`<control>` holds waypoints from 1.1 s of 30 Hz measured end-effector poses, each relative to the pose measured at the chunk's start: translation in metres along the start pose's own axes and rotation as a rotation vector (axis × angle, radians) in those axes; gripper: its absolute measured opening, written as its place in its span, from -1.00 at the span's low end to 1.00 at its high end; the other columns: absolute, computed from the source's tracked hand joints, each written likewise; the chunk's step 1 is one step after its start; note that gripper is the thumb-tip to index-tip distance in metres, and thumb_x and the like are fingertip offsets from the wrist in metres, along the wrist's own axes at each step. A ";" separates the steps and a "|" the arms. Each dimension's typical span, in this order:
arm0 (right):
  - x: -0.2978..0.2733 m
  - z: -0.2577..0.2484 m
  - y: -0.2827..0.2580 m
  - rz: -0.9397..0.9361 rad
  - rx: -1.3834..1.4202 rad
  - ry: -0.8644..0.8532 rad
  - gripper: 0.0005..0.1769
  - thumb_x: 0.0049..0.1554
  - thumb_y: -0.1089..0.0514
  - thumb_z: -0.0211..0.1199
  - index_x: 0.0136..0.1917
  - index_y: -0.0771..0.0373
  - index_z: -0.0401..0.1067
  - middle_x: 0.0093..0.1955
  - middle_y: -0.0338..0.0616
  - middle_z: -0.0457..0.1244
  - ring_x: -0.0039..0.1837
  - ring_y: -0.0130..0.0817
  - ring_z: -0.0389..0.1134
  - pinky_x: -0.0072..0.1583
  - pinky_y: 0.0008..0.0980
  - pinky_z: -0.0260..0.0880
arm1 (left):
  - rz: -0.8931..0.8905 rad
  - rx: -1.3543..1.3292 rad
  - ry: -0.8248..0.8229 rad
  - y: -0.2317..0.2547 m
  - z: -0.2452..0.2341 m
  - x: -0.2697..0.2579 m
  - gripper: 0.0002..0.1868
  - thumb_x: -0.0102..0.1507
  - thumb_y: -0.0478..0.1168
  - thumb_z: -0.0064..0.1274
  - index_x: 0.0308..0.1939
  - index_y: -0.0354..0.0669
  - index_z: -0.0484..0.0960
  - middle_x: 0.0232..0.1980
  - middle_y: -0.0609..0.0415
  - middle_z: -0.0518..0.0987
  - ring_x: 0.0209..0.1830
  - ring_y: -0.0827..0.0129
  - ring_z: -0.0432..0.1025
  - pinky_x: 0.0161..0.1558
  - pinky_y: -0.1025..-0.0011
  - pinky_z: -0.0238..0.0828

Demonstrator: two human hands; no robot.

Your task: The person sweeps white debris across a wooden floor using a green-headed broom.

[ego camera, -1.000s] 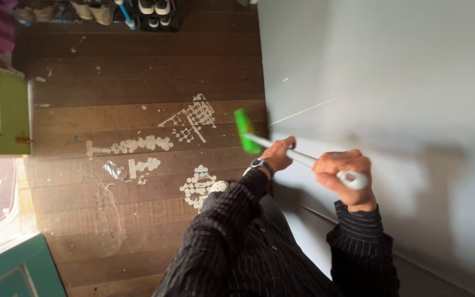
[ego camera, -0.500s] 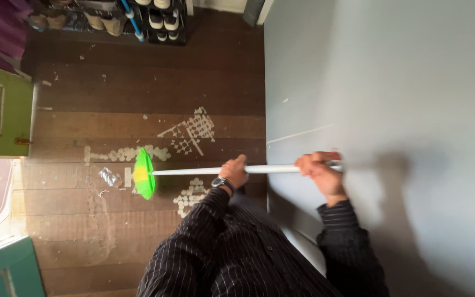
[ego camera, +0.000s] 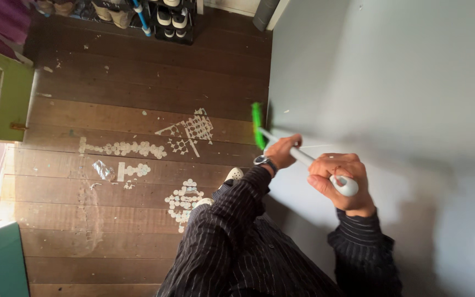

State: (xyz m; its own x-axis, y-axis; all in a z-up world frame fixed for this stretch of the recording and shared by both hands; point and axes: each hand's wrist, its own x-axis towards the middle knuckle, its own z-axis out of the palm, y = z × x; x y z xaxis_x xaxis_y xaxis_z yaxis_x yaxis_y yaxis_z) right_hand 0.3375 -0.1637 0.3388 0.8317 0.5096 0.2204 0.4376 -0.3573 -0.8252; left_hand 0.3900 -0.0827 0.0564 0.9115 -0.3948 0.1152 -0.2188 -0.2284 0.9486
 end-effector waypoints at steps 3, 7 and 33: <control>-0.009 -0.005 0.037 0.051 0.299 0.092 -0.72 0.00 0.38 0.21 -0.49 0.22 0.27 -0.49 -0.23 0.24 -0.40 -0.38 0.31 -0.17 -0.31 0.43 | -0.065 0.089 0.031 -0.035 0.003 -0.012 -0.66 0.06 -0.48 0.11 -0.14 -0.12 0.45 -0.24 -0.18 0.66 -0.13 -0.14 0.56 -0.15 0.07 0.48; -0.014 0.002 0.087 0.046 0.629 0.171 -0.67 0.03 0.34 0.19 -0.50 0.21 0.20 -0.52 -0.15 0.16 -0.42 -0.33 0.20 -0.14 -0.18 0.37 | -0.263 0.092 -0.031 -0.057 -0.023 -0.051 -0.65 0.09 -0.49 0.03 -0.08 -0.14 0.42 -0.26 -0.23 0.63 -0.17 -0.19 0.55 -0.15 0.01 0.46; 0.051 -0.053 0.024 -0.010 -0.007 -0.006 -0.77 0.00 0.35 0.24 -0.43 0.29 0.28 -0.43 -0.18 0.29 -0.39 -0.41 0.31 -0.27 -0.43 0.28 | -0.005 0.063 0.102 0.010 0.001 0.066 -0.53 -0.03 -0.45 0.13 -0.08 -0.03 0.44 -0.21 -0.09 0.66 -0.14 -0.08 0.55 -0.17 0.10 0.48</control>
State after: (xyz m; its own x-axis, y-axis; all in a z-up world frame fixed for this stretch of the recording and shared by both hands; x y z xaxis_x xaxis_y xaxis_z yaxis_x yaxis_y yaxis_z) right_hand 0.4084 -0.1873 0.3577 0.8251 0.5180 0.2255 0.4485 -0.3578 -0.8190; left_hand 0.4478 -0.1120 0.0730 0.9426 -0.3017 0.1434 -0.2330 -0.2863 0.9294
